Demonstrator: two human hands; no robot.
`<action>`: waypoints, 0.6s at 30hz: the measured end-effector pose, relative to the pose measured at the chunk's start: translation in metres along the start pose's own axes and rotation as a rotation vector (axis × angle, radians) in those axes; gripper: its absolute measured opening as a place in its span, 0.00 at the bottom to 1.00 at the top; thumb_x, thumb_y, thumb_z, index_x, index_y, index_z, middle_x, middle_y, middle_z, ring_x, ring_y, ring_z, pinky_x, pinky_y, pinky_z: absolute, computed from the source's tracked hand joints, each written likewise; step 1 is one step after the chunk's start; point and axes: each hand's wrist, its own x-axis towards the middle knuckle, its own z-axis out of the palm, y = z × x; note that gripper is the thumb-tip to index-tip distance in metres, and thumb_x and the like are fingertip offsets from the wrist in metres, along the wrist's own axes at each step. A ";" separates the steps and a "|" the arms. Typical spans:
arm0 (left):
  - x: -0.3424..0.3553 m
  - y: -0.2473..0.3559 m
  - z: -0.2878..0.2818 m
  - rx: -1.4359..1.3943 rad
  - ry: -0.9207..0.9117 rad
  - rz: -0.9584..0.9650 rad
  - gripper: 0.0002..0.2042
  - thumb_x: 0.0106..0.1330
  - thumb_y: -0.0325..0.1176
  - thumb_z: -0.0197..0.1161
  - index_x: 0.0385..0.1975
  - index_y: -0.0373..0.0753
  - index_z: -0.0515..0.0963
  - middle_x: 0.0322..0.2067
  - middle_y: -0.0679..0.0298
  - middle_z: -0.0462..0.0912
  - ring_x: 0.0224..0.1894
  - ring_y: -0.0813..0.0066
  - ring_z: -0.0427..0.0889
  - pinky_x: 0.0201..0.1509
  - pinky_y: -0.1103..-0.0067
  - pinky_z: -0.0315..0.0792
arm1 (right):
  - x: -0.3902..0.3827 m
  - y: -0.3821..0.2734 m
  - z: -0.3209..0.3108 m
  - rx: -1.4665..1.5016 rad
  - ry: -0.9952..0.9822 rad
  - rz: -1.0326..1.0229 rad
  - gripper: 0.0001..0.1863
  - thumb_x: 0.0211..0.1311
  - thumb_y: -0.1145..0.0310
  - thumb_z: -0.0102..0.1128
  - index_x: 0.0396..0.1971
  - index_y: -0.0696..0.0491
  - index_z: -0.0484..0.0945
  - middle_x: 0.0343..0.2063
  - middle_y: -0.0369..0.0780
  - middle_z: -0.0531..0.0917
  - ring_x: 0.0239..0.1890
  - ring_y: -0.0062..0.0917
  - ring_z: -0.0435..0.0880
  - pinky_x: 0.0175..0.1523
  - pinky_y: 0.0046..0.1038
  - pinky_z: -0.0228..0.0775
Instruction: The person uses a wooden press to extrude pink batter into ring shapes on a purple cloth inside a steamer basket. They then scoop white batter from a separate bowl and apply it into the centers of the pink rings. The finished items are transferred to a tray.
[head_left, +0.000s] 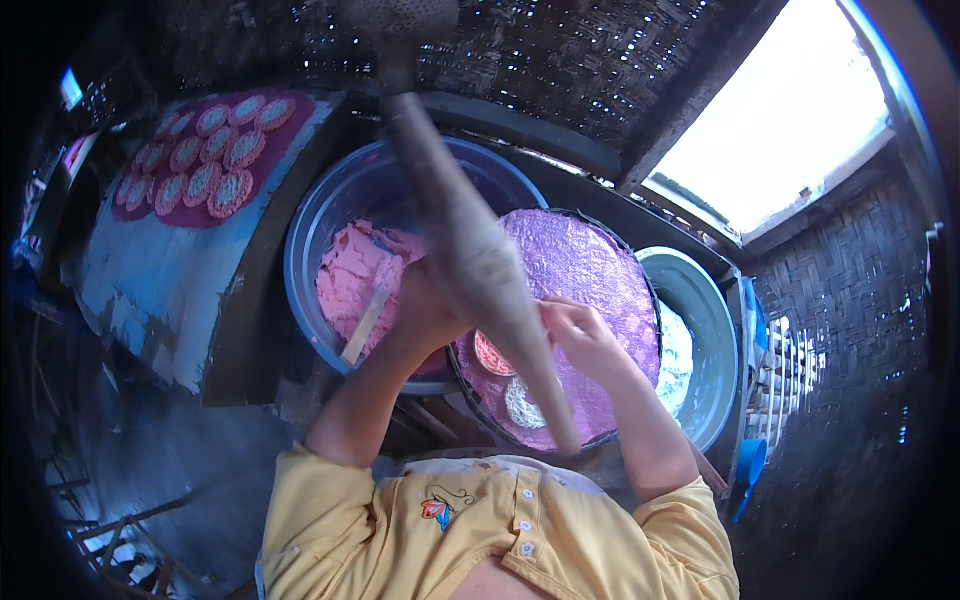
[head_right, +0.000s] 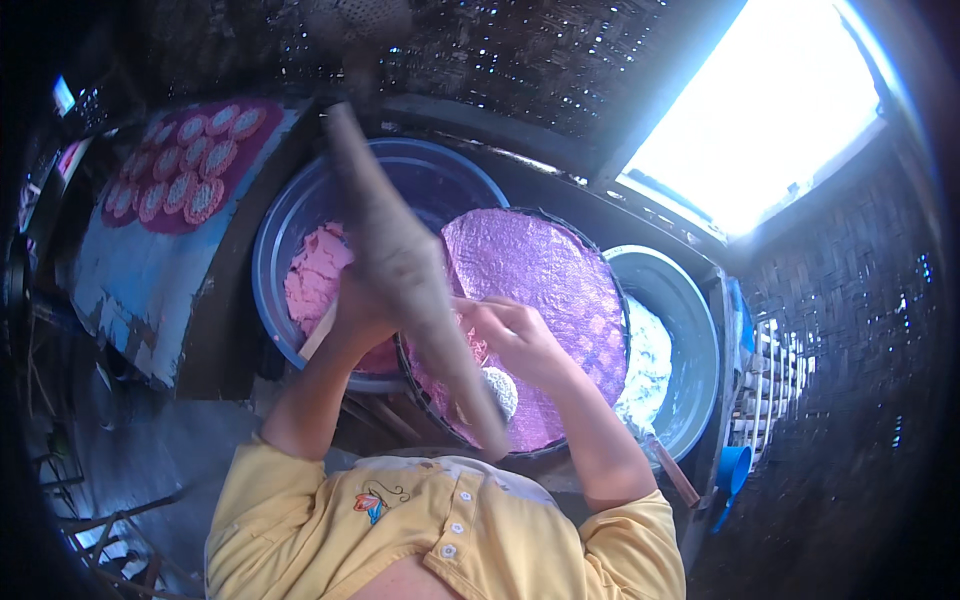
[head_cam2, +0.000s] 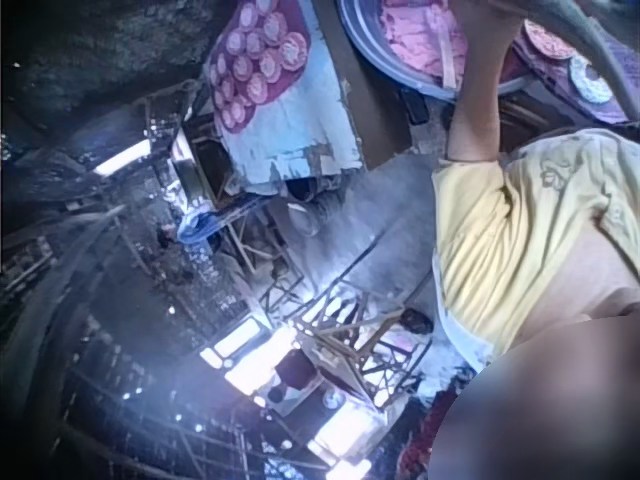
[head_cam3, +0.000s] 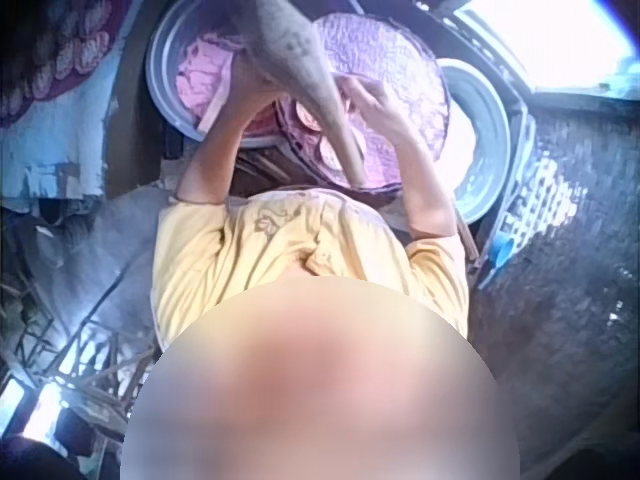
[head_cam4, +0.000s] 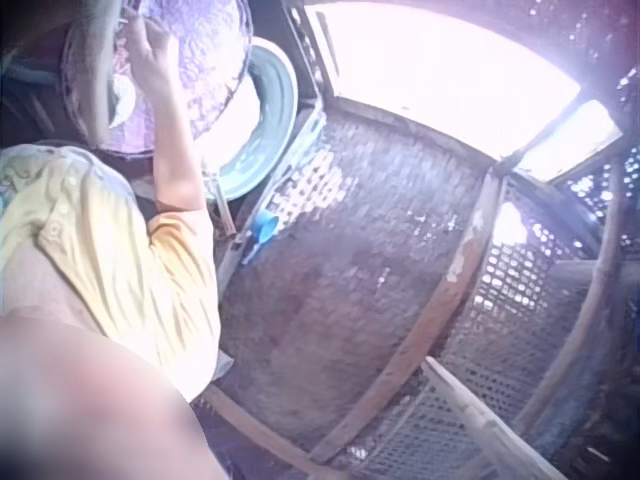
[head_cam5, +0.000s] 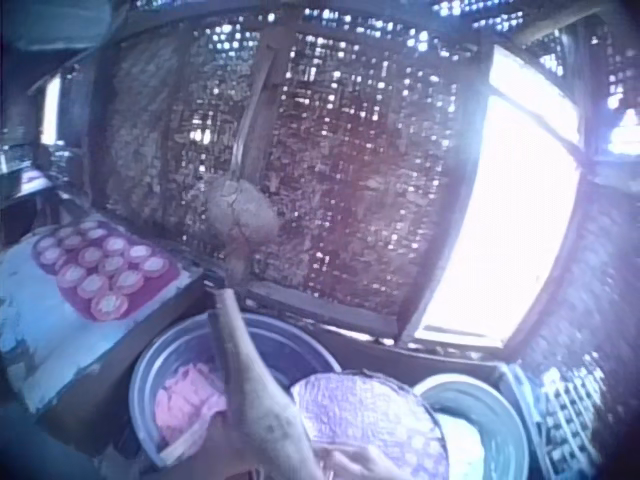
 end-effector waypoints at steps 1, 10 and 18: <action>-0.006 -0.008 -0.004 -0.042 0.098 0.176 0.19 0.57 0.37 0.63 0.49 0.40 0.75 0.51 0.57 0.74 0.54 0.69 0.72 0.58 0.74 0.66 | 0.010 0.007 -0.001 -0.308 0.063 -0.066 0.15 0.61 0.59 0.55 0.39 0.54 0.81 0.26 0.37 0.79 0.30 0.27 0.79 0.37 0.30 0.71; -0.070 -0.067 -0.059 0.558 0.738 0.872 0.23 0.66 0.40 0.51 0.60 0.42 0.61 0.56 0.62 0.69 0.56 0.70 0.70 0.60 0.73 0.64 | 0.015 0.054 0.006 -0.828 0.138 0.055 0.05 0.49 0.68 0.59 0.22 0.53 0.81 0.26 0.39 0.79 0.32 0.34 0.80 0.39 0.35 0.73; -0.071 -0.070 -0.066 0.955 1.045 1.000 0.28 0.71 0.48 0.41 0.67 0.43 0.49 0.64 0.64 0.61 0.65 0.70 0.62 0.71 0.71 0.50 | 0.036 0.047 -0.016 -0.716 0.142 0.002 0.07 0.48 0.68 0.57 0.22 0.54 0.81 0.30 0.40 0.81 0.31 0.36 0.81 0.38 0.35 0.74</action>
